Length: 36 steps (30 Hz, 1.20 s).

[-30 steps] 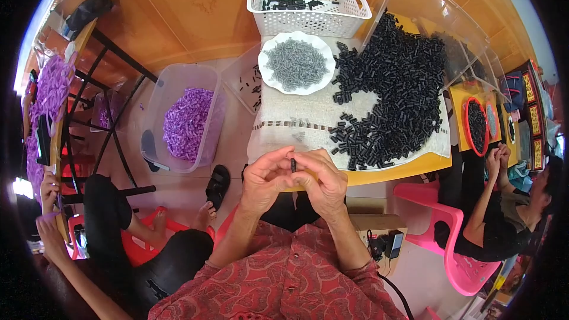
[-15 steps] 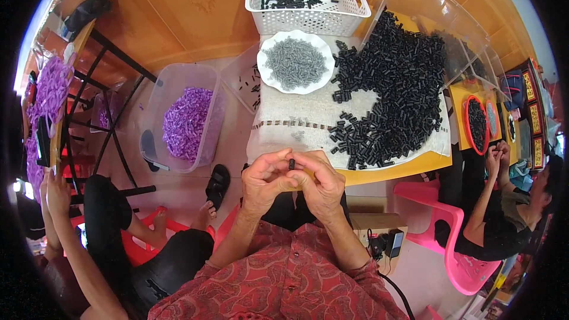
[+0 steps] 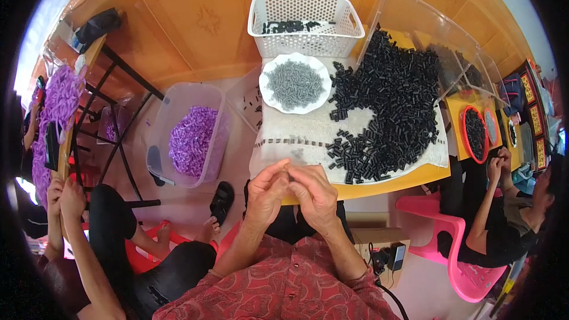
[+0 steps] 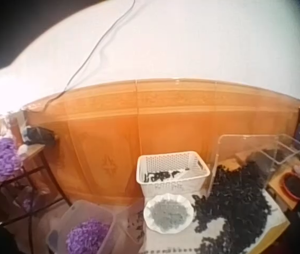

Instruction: Assembling plastic components by inserting small white pieces into black tubes.

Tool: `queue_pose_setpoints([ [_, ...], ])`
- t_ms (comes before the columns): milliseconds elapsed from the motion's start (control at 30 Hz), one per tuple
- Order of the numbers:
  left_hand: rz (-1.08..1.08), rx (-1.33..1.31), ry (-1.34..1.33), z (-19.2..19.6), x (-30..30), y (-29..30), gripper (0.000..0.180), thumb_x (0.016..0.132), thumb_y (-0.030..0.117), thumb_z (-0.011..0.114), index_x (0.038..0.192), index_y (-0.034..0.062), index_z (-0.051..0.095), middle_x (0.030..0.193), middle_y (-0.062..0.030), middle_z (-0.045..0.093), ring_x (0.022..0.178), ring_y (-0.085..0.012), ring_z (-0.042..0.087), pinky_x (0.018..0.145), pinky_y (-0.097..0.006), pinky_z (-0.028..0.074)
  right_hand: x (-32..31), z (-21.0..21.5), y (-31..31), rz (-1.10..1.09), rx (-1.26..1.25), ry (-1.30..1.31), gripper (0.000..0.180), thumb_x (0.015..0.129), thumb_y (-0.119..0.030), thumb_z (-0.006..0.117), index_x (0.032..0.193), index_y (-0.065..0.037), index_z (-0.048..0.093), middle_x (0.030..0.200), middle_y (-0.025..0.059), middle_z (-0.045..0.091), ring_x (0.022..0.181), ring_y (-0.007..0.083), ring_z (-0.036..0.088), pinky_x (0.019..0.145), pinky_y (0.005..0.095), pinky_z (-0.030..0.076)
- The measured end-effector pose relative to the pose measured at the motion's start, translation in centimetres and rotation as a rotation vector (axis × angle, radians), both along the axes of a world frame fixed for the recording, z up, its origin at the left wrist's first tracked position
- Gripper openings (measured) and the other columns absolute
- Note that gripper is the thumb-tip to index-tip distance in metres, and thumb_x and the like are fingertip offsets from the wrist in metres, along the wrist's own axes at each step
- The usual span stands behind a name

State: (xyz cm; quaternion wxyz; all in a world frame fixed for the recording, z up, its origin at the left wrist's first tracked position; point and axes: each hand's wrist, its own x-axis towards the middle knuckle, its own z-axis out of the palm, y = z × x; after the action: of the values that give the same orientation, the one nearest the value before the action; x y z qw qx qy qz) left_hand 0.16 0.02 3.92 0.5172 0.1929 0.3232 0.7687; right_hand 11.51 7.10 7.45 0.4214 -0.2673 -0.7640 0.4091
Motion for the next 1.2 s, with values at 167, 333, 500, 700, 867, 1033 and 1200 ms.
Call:
queue_pose_setpoints([
  [167, 0.061, -0.154, -0.002, 0.6, 0.0, 0.3, 0.035, 0.097, 0.004, 0.061, 0.131, -0.0018, 0.057, 0.100, -0.0057, 0.069, 0.084, -0.0088, 0.063, 0.076, -0.022, 0.051, -0.1, -0.3, 0.1, 0.050, -0.012, -0.020, 0.032, 0.085, 0.000, 0.069, 0.118, 0.000, 0.067, 0.112, 0.0124, 0.070, 0.096, 0.0245, 0.063, 0.084, 0.0328, 0.051],
  [333, 0.106, -0.237, -0.019, 0.5, -0.8, 2.1, 0.027, 0.098, 0.005, 0.059, 0.124, -0.0018, 0.061, 0.098, -0.0065, 0.068, 0.081, -0.0106, 0.064, 0.073, -0.024, 0.054, -0.3, -0.3, 0.4, -0.072, 0.066, 0.004, 0.037, 0.085, 0.003, 0.067, 0.122, 0.000, 0.064, 0.112, 0.0119, 0.070, 0.096, 0.0233, 0.062, 0.084, 0.0319, 0.051],
  [500, 0.120, -0.301, 0.016, 2.6, -4.5, 8.5, 0.024, 0.099, 0.008, 0.058, 0.119, -0.0024, 0.063, 0.095, -0.0071, 0.066, 0.077, -0.0147, 0.065, 0.070, -0.029, 0.057, 0.8, -1.2, 1.0, -0.124, 0.001, 0.005, 0.028, 0.084, 0.005, 0.067, 0.112, 0.000, 0.068, 0.101, 0.0124, 0.069, 0.085, 0.0252, 0.062, 0.075, 0.0330, 0.052],
  [700, 0.167, -0.249, 0.215, 6.5, -10.2, 20.2, 0.020, 0.097, 0.014, 0.060, 0.092, -0.0037, 0.067, 0.078, -0.0090, 0.066, 0.061, -0.0147, 0.062, 0.057, -0.028, 0.054, 1.9, -2.3, 1.3, -0.176, -0.030, -0.034, 0.015, 0.086, 0.004, 0.065, 0.100, 0.000, 0.070, 0.088, 0.0110, 0.069, 0.077, 0.0243, 0.062, 0.069, 0.0316, 0.050],
  [867, 0.246, -0.160, 0.262, 9.8, -14.9, 26.0, 0.029, 0.095, 0.014, 0.064, 0.097, -0.0144, 0.061, 0.084, -0.0190, 0.067, 0.078, -0.0272, 0.071, 0.071, -0.036, 0.063, 1.9, -2.4, 1.2, -0.144, -0.032, -0.049, 0.013, 0.089, 0.002, 0.064, 0.100, 0.000, 0.070, 0.088, 0.0082, 0.070, 0.076, 0.0192, 0.061, 0.069, 0.0283, 0.049],
  [1033, 0.293, -0.200, 0.350, 7.2, -14.0, 23.0, 0.027, 0.095, 0.013, 0.063, 0.105, -0.0115, 0.064, 0.088, -0.0163, 0.068, 0.076, -0.0249, 0.070, 0.067, -0.033, 0.061, 2.4, -3.2, 1.7, -0.149, -0.022, -0.075, 0.012, 0.089, 0.002, 0.065, 0.100, 0.000, 0.070, 0.088, 0.0086, 0.070, 0.075, 0.0196, 0.061, 0.067, 0.0287, 0.048],
  [1200, 0.173, -0.513, 0.993, 2.9, -10.9, 16.4, 0.018, 0.088, 0.010, 0.068, 0.100, -0.0027, 0.070, 0.090, -0.0097, 0.069, 0.072, -0.0178, 0.069, 0.060, -0.031, 0.052, 2.5, -3.8, 2.9, -0.188, -0.002, -0.089, 0.013, 0.088, 0.002, 0.065, 0.100, -0.001, 0.069, 0.087, 0.0088, 0.069, 0.074, 0.0193, 0.061, 0.066, 0.0283, 0.048],
])
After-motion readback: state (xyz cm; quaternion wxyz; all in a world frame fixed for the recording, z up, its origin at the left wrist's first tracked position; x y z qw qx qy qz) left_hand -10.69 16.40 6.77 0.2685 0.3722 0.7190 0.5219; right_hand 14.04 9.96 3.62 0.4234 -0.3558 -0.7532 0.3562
